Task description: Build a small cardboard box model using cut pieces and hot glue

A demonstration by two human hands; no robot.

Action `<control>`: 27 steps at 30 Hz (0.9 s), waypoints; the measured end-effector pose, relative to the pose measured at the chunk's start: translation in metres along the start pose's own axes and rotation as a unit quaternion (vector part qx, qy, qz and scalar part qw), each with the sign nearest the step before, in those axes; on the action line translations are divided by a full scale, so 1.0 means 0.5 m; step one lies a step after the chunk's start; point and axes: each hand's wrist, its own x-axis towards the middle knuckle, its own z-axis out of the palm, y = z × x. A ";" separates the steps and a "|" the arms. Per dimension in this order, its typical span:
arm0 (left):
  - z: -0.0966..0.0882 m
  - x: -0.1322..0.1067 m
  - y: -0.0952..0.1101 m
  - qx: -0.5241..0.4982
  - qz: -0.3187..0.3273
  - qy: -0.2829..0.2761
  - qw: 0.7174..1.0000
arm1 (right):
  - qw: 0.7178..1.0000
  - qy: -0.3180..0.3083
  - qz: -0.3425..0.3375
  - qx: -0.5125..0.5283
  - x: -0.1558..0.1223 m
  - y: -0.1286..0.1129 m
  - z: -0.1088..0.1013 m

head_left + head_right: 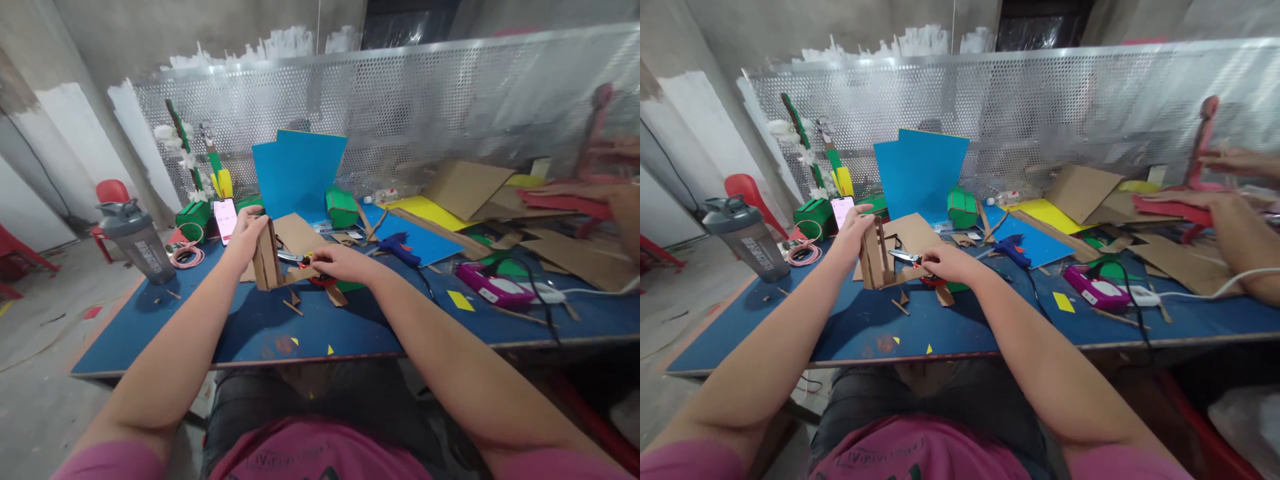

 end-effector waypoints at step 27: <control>-0.102 0.084 -0.062 0.227 -0.036 0.028 0.973 | 0.998 -0.009 0.041 -0.049 -0.023 -0.048 0.007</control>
